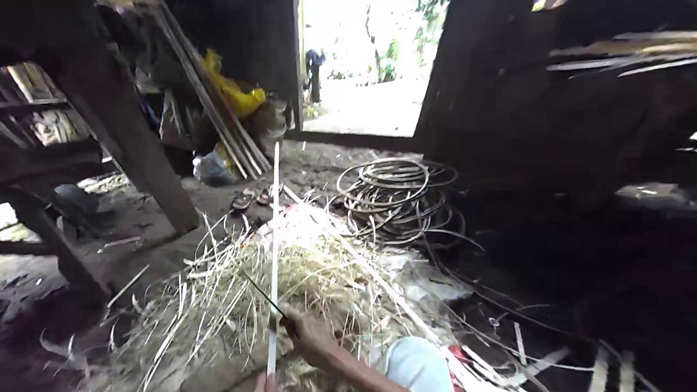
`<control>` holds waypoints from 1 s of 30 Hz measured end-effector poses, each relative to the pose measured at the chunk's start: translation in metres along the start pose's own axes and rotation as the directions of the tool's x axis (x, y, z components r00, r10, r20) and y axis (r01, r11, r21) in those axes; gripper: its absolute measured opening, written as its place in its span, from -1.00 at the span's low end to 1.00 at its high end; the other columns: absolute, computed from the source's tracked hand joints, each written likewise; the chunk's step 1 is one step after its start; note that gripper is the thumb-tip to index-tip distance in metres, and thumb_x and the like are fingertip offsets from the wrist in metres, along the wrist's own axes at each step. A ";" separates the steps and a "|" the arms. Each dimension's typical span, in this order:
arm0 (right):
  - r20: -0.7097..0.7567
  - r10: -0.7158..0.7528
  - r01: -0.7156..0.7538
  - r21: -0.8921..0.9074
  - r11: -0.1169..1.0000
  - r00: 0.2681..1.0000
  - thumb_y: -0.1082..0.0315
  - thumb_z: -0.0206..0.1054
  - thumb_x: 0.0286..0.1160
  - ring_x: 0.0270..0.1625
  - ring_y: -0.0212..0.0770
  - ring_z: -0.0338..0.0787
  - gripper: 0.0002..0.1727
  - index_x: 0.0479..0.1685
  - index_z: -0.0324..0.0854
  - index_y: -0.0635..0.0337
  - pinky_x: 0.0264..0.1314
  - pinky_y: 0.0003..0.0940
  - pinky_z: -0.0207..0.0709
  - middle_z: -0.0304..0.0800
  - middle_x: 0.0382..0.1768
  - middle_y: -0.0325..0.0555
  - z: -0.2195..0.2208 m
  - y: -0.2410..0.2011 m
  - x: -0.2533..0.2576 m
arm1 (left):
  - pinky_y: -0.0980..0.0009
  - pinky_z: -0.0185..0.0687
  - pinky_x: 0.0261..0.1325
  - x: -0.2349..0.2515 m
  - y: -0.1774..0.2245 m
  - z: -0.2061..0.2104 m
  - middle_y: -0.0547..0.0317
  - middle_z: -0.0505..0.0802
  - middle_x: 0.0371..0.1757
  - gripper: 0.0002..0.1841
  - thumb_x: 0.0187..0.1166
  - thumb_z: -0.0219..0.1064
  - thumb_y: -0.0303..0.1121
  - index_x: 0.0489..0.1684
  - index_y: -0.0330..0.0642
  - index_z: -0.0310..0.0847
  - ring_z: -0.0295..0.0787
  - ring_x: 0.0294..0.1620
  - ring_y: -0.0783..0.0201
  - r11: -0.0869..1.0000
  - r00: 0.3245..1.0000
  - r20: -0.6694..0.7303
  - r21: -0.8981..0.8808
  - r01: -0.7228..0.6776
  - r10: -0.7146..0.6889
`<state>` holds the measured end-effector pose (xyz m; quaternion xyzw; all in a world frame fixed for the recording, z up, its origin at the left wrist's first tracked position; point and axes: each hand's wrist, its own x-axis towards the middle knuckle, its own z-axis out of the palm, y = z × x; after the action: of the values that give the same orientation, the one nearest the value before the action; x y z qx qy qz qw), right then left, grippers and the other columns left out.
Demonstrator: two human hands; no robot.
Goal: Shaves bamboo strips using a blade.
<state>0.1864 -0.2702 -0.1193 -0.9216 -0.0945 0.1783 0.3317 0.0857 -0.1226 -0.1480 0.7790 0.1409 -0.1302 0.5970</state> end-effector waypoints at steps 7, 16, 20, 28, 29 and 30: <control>0.160 -0.040 0.103 -0.412 0.905 0.986 0.40 -0.02 0.78 0.19 0.43 0.78 -0.54 0.60 0.39 0.26 0.17 0.32 0.57 0.75 0.16 0.41 0.030 -0.031 -0.040 | -0.06 0.49 0.45 0.003 0.035 0.006 -0.43 0.79 0.14 -0.64 0.85 0.00 -0.42 0.20 -0.57 0.61 0.73 0.29 -0.21 0.936 0.983 -0.181 0.341 0.083 -0.021; -0.091 -0.228 0.182 -0.356 0.917 0.969 0.49 0.11 0.63 0.02 0.40 0.86 -0.68 0.24 0.65 0.33 0.00 0.28 0.62 0.84 -0.07 0.37 0.052 -0.009 -0.017 | -0.08 0.60 0.28 -0.007 0.035 0.011 -0.34 0.84 -0.04 -0.62 0.88 0.01 -0.33 0.17 -0.50 0.65 0.82 0.09 -0.21 0.883 0.966 -0.243 0.468 0.033 0.093; -0.178 -0.227 0.165 -0.308 0.937 0.958 0.47 0.18 0.62 -0.03 0.41 0.87 -0.69 0.22 0.71 0.29 -0.04 0.32 0.62 0.86 -0.14 0.34 0.050 -0.007 -0.003 | -0.07 0.63 0.19 -0.008 0.033 0.006 -0.31 0.83 -0.11 -0.63 0.88 0.02 -0.32 0.22 -0.48 0.63 0.81 -0.02 -0.18 0.890 0.973 -0.213 0.456 0.017 0.091; -0.222 0.092 -0.136 -0.189 0.973 0.971 0.36 0.11 0.76 0.06 0.49 0.80 -0.66 0.38 0.64 0.12 0.02 0.47 0.53 0.84 -0.06 0.39 0.010 0.019 0.051 | -0.01 0.64 -0.11 -0.069 -0.007 0.014 -0.12 0.75 -0.41 -0.65 0.85 0.09 -0.26 0.10 -0.38 0.70 0.72 -0.35 -0.03 0.912 0.986 -0.158 0.411 0.012 0.058; -0.240 0.076 -0.125 -0.197 0.972 0.968 0.35 0.13 0.76 0.05 0.47 0.81 -0.69 0.33 0.64 0.15 0.00 0.44 0.55 0.84 -0.09 0.38 0.009 0.019 0.051 | 0.00 0.64 -0.15 -0.078 -0.013 0.012 -0.11 0.74 -0.44 -0.66 0.83 0.11 -0.27 0.05 -0.39 0.72 0.72 -0.39 -0.02 0.907 0.980 -0.178 0.420 -0.006 0.089; -0.261 0.022 -0.082 -0.222 0.972 0.965 0.37 0.16 0.74 0.00 0.46 0.83 -0.72 0.26 0.65 0.19 -0.06 0.41 0.56 0.84 -0.15 0.36 0.010 0.018 0.051 | 0.00 0.65 -0.19 -0.085 -0.018 0.010 -0.10 0.74 -0.47 -0.66 0.82 0.13 -0.28 0.01 -0.40 0.73 0.72 -0.42 -0.01 0.904 0.972 -0.202 0.426 -0.022 0.119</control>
<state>0.2304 -0.2635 -0.1519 -0.9713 -0.0464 0.0542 0.2270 -0.0002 -0.1332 -0.1349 0.9035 0.1474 -0.0473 0.3996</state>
